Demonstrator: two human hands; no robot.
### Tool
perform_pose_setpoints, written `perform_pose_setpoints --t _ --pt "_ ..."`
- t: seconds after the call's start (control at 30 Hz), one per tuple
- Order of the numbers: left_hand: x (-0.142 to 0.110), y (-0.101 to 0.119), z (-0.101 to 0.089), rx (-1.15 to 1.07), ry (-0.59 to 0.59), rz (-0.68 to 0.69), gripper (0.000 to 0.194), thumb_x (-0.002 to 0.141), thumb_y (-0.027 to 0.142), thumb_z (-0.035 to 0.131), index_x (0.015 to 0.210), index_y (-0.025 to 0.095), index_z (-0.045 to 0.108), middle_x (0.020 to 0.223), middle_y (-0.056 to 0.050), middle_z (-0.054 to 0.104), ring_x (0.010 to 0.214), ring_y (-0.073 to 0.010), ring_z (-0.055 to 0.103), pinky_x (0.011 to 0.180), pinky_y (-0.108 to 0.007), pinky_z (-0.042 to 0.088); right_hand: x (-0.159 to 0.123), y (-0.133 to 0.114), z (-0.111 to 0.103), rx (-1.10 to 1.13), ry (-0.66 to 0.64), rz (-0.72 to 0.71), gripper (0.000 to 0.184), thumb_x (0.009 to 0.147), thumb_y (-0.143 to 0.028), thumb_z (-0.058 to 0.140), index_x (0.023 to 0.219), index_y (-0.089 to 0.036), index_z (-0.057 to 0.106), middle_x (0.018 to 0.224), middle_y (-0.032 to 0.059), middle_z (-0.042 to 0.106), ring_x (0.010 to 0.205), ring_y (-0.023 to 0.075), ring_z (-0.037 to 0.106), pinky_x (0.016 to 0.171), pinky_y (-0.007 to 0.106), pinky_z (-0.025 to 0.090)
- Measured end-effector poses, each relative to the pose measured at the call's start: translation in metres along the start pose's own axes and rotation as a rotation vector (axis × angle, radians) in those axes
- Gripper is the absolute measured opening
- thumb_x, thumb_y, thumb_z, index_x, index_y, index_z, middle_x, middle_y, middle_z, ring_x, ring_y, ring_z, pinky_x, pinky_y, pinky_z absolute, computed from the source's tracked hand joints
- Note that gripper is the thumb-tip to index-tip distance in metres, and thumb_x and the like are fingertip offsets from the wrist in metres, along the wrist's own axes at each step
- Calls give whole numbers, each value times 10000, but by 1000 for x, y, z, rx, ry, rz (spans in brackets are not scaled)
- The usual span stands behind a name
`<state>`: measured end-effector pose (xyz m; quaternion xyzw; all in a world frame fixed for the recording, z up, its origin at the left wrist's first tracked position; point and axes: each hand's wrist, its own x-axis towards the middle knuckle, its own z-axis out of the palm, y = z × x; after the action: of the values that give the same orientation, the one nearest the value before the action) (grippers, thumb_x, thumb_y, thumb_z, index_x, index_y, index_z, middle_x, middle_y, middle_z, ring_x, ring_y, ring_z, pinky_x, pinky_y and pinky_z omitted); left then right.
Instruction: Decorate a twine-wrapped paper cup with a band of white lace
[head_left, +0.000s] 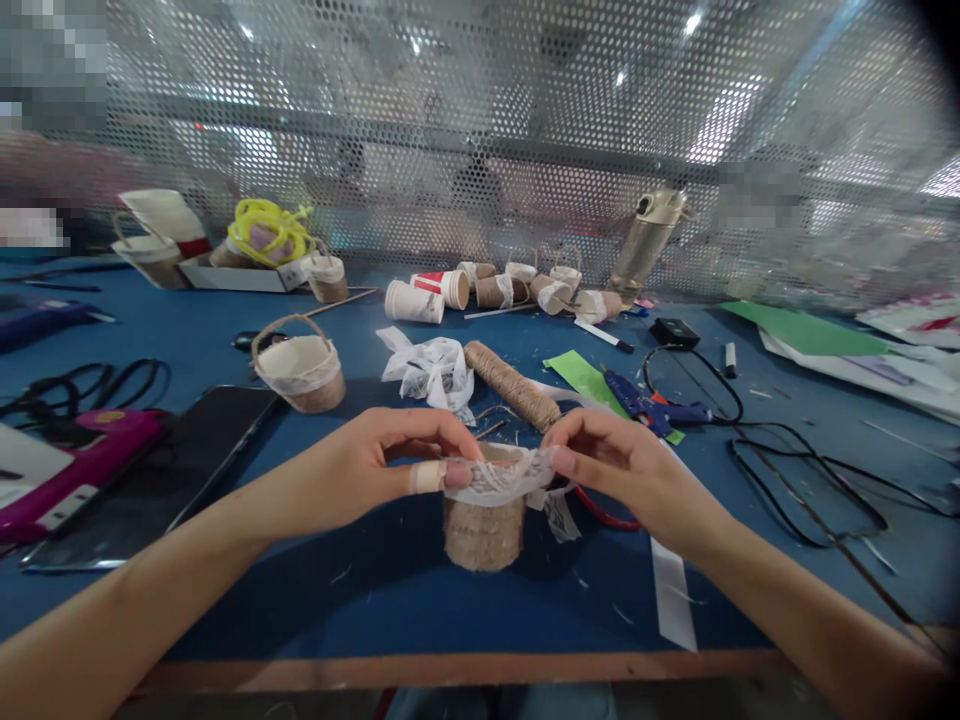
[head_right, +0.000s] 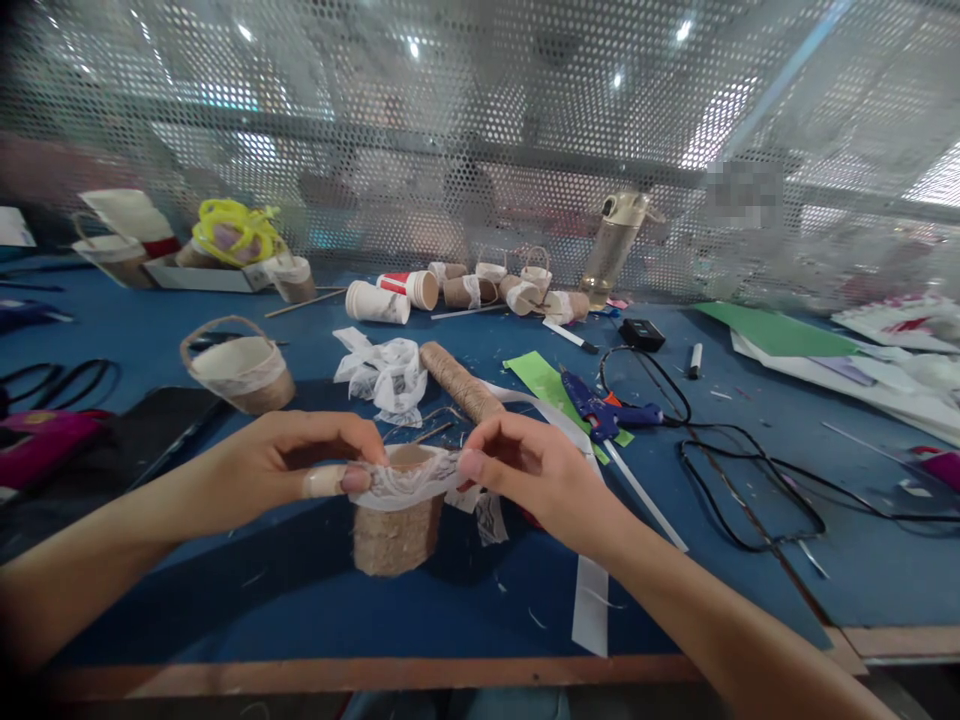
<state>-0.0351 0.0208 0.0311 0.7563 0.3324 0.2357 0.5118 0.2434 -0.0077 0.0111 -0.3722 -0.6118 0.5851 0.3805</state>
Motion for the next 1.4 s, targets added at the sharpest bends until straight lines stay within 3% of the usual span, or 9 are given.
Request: perform_pose_setpoints --t 0.47,0.63,0.8,0.97,1.03,1.17,1.27,1.33,1.4 --pt "-1 1 -1 -37 28 31 44 908 247 725 939 217 733 942 13 732 864 -110 675 785 -145 532 3 -1 2 27 4 76 191 919 -335 728 867 -182 626 762 -10 703 725 93 689 743 211 554" --pt "-2 1 -2 -10 13 51 79 927 271 699 959 202 721 956 -8 723 879 -136 666 800 -191 534 3 -1 3 49 -11 62 204 907 -342 741 865 -179 626 739 -15 690 686 98 682 715 225 561" --pt "-1 1 -2 249 -9 117 160 918 342 721 979 194 714 908 -7 701 818 -142 634 770 -225 486 -4 2 -3 139 -70 -65 177 924 -337 727 884 -194 631 702 -22 658 654 96 654 664 226 542" --pt "0 3 -1 428 -47 98 287 822 440 805 911 189 695 885 -12 672 816 -170 613 680 -230 449 -16 2 -13 206 -126 -159 275 867 -460 741 826 -219 614 647 -17 568 569 129 554 540 274 492" --pt "0 2 -2 462 -33 98 286 818 439 805 884 191 679 866 -7 656 809 -173 600 689 -244 441 -16 -1 -12 102 -168 -137 293 871 -489 721 812 -220 620 659 -5 572 582 139 547 551 287 486" --pt "-1 -3 -6 461 68 157 240 864 394 757 819 198 627 854 -10 627 819 -185 576 744 -278 450 -8 -11 -6 -464 -231 -179 201 939 -396 676 865 -209 691 856 41 709 773 163 641 725 299 510" --pt "-1 -3 -8 398 70 218 217 905 327 722 776 197 606 875 -17 631 878 -186 589 830 -289 466 -4 -18 -11 -730 -56 -246 190 999 -368 587 928 -224 688 951 32 722 885 172 656 816 305 489" --pt "-1 1 -7 394 57 231 187 916 299 712 790 193 623 979 -29 637 943 -182 605 890 -290 468 -7 -20 -21 -967 52 -202 151 1006 -309 552 951 -232 670 970 24 714 868 176 651 784 315 472" --pt "-1 5 -5 419 61 210 171 914 299 710 801 193 636 1111 -41 624 1031 -197 608 952 -308 463 -13 -21 -33 -1217 43 -82 101 968 -269 576 970 -242 674 974 23 715 830 198 653 717 328 448"
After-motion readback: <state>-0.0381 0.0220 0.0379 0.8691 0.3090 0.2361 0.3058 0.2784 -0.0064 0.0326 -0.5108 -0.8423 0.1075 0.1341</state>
